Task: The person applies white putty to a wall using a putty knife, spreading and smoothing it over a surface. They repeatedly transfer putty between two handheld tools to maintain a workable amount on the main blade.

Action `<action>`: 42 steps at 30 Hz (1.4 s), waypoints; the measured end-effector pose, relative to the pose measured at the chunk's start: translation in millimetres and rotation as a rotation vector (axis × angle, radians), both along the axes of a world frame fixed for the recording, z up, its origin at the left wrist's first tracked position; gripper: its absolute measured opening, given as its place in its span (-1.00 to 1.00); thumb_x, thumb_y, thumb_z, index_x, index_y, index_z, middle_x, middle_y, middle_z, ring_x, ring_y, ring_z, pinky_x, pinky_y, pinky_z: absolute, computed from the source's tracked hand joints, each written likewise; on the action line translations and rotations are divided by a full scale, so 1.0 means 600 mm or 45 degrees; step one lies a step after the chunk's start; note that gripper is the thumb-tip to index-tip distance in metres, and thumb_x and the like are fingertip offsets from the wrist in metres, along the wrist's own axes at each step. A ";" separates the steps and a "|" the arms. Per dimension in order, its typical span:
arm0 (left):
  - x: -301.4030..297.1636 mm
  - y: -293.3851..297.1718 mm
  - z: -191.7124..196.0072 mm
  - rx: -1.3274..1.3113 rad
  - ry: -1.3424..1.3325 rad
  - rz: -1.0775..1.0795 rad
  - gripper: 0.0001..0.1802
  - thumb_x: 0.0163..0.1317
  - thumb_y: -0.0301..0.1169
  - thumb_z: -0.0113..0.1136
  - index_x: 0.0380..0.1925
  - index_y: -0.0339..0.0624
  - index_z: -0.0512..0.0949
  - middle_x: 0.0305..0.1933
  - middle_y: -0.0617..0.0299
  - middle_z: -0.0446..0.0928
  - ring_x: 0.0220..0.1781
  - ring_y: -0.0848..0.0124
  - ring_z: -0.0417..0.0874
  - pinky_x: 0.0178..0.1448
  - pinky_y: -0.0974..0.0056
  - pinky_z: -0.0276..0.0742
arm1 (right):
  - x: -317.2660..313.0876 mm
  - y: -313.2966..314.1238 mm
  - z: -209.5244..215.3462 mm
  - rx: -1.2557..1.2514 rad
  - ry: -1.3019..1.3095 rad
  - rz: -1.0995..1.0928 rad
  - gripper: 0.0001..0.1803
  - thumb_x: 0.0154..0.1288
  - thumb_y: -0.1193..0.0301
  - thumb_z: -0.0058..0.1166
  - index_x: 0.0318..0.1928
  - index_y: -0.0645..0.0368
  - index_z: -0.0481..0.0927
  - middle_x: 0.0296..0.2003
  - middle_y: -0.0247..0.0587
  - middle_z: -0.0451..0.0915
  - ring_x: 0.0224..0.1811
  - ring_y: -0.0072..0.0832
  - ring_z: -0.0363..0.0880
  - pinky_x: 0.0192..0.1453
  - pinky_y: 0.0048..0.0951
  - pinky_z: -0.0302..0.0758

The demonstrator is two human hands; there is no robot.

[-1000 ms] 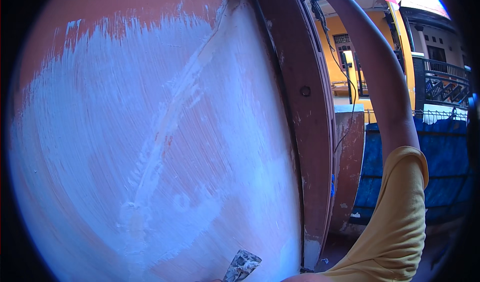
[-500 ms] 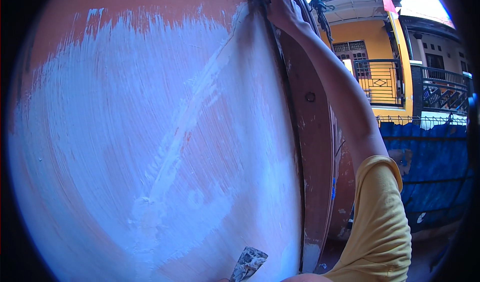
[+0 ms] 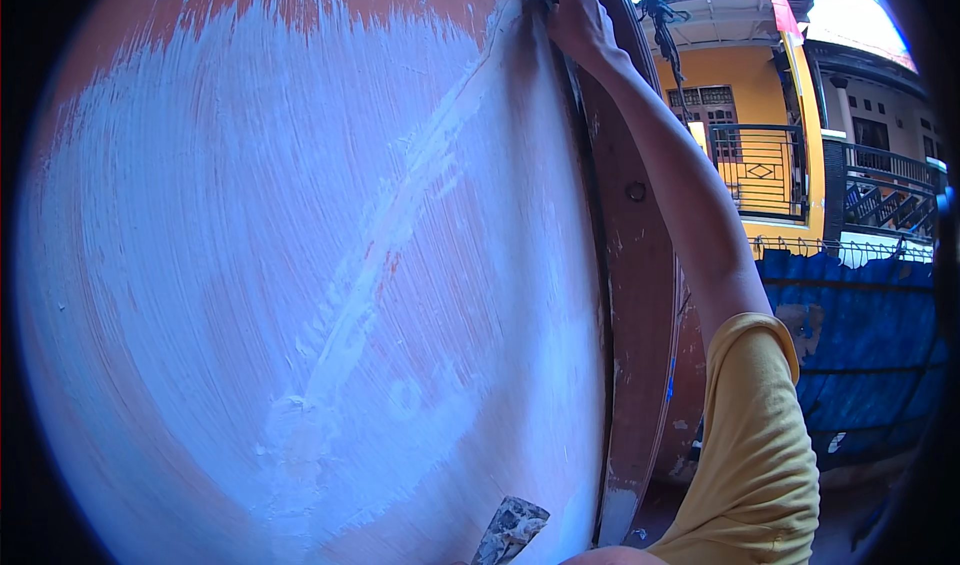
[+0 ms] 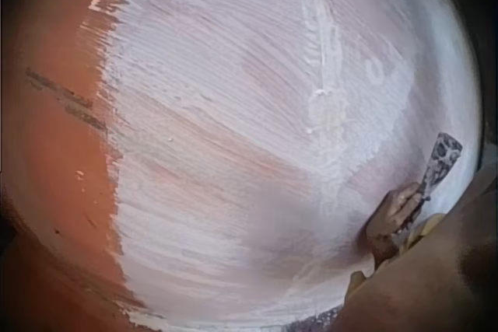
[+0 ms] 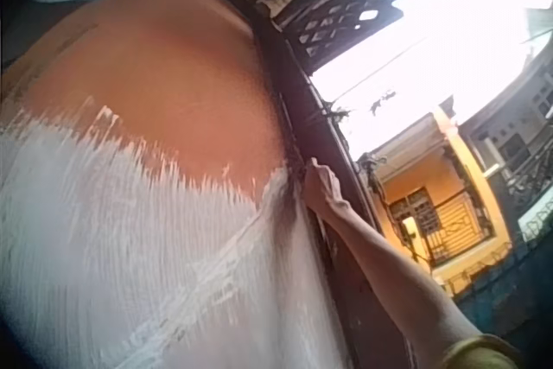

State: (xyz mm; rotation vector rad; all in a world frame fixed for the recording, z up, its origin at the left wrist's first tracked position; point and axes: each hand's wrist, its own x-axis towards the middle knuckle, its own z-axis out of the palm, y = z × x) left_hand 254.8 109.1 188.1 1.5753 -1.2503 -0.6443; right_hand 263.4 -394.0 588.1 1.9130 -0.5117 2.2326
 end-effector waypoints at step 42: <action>-0.015 0.005 -0.010 0.257 0.357 0.189 -0.73 0.39 -0.32 -0.03 -0.11 -0.33 0.47 -0.56 0.36 0.36 -0.52 0.61 0.32 -0.47 0.40 0.25 | -0.094 0.001 0.070 -0.121 0.301 -0.096 -0.82 0.09 0.41 0.04 -0.42 0.20 0.69 -0.51 0.07 0.61 -0.44 -0.12 0.63 -0.31 -0.18 0.54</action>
